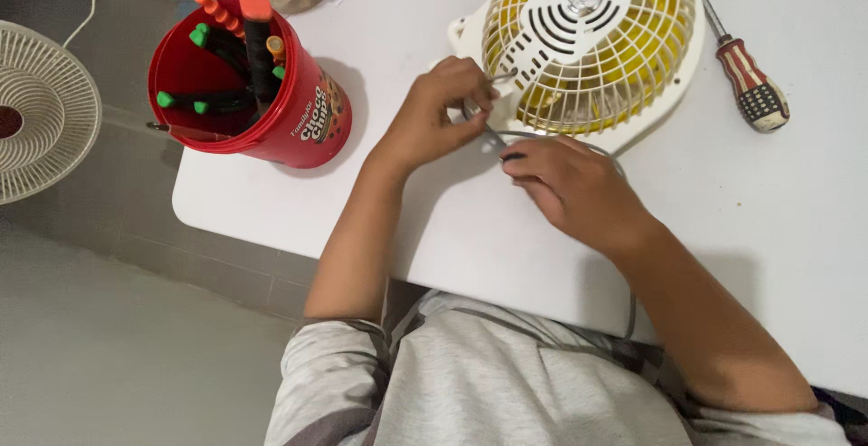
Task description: The person assembles a small white and yellow fan on a white table using a screwdriver. They tighten screws on the fan base and cage, then flip the fan to reveal a yellow front with a cartoon face.
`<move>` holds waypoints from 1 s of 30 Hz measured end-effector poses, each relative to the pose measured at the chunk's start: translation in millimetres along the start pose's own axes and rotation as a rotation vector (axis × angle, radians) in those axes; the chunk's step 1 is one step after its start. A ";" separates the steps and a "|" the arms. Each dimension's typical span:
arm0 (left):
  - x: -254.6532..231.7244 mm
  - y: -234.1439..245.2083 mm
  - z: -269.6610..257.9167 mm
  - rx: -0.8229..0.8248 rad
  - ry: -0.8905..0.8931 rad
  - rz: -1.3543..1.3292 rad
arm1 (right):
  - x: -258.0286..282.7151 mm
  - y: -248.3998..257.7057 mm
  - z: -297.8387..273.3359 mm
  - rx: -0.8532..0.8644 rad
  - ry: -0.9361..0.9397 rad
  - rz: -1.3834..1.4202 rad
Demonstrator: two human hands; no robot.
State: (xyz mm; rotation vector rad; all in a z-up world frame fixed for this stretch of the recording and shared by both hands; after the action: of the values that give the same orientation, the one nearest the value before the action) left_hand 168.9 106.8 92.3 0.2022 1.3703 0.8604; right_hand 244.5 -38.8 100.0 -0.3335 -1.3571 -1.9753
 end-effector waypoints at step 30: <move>57.2 -66.1 -79.1 0.080 0.440 0.166 | 46.8 -16.5 75.3 0.356 0.092 -0.296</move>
State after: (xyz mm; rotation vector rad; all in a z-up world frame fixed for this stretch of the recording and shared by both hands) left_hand 122.1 70.4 -9.6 0.1965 1.8197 1.0288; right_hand 186.8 12.8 146.1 0.1301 -1.7387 -1.8990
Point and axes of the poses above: each hand's wrist, its own z-axis towards the middle knuckle, its own y-axis out of the back of the hand, x = y × z, the point moved 10 cm from there along z, towards the middle knuckle, and after that the axes turned 9 degrees about x, right-handed, at the moved point
